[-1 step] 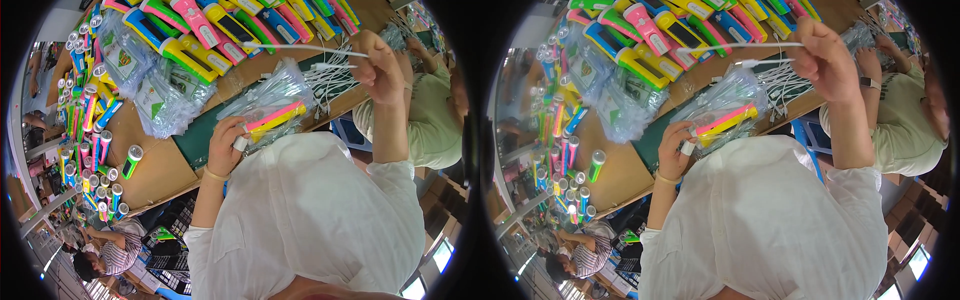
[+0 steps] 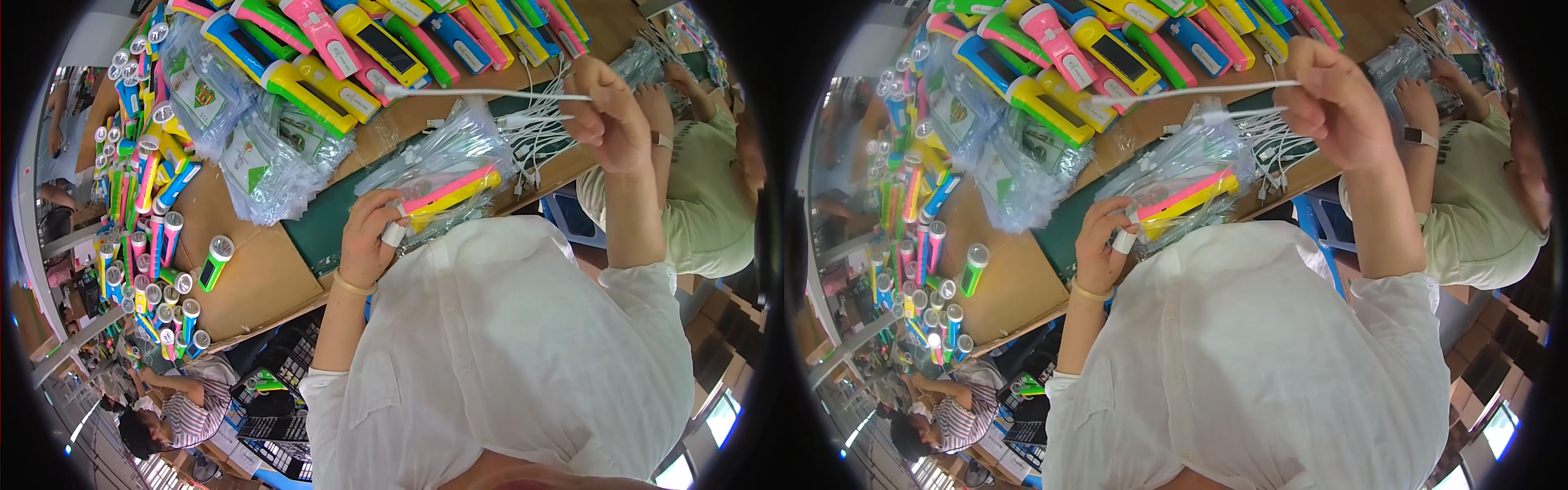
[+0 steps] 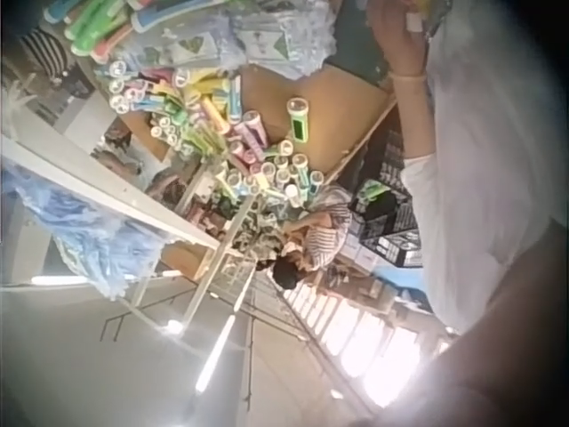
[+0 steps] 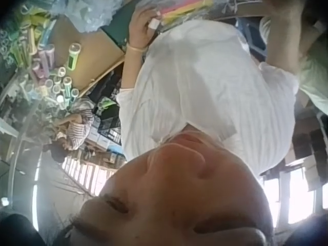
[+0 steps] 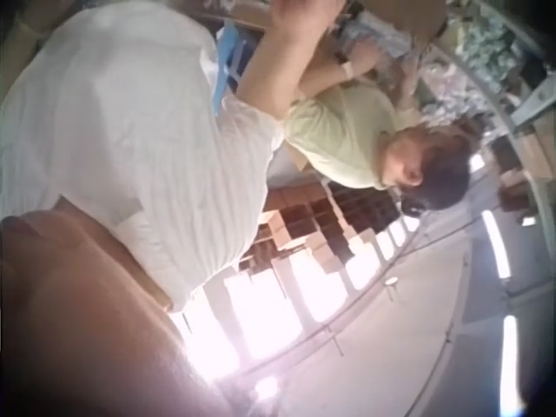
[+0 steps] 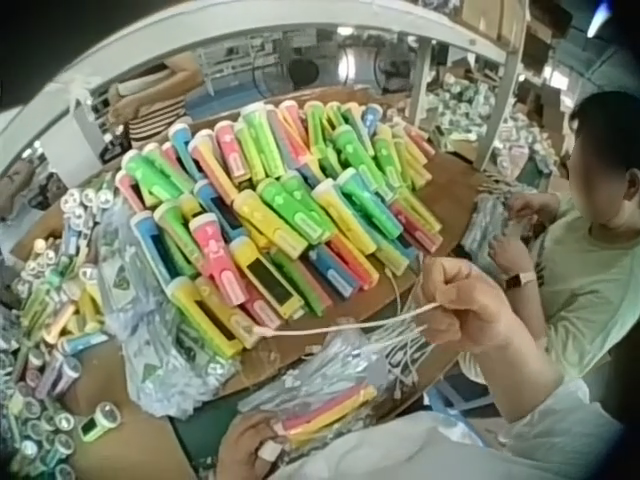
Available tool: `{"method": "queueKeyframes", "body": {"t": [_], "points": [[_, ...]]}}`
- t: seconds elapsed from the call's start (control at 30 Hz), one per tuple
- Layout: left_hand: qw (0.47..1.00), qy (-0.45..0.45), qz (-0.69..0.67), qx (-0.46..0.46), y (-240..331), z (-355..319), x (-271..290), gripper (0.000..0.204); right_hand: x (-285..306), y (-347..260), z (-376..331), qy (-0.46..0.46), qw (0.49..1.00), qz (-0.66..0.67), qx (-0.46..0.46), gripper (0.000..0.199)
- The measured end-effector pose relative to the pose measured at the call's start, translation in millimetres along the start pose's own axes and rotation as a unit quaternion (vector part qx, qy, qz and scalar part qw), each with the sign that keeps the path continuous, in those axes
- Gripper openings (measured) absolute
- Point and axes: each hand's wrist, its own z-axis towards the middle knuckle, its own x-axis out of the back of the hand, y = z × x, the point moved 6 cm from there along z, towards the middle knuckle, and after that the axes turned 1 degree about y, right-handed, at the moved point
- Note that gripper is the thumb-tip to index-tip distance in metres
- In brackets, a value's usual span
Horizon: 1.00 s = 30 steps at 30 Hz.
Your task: Packaging solar-powered flashlights into plastic bags with lanyards at an assembly station.
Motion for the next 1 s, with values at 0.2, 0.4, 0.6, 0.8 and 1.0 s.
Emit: {"method": "queueKeyframes", "body": {"t": [0.2, 0.4, 0.6, 0.8, 1.0], "points": [[1.000, 0.012, -0.003, 0.005, 0.2, -2.7, 2.4, 0.018, 9.2, 73.6, -11.8, -0.019, 0.971, -0.131, -0.198, 0.030], [1.000, 0.008, -0.002, -0.015, 8.7, -2.9, -1.1, 0.018, -18.6, 93.0, -1.7, -0.092, 0.917, -0.320, -0.220, 0.017], [0.994, 0.061, -0.033, 0.081, 4.1, -10.5, -3.0, 0.020, -57.1, 144.9, 18.8, -0.234, 0.854, -0.443, -0.139, 0.017], [0.967, 0.101, -0.045, 0.229, -13.7, -35.1, 5.7, 0.016, -78.9, 173.5, 23.8, -0.342, 0.817, -0.444, -0.136, 0.018], [0.963, 0.146, -0.098, 0.203, -1.2, -31.8, 7.3, 0.017, -101.6, 161.9, 25.6, -0.296, 0.865, -0.357, -0.191, 0.033]]}}
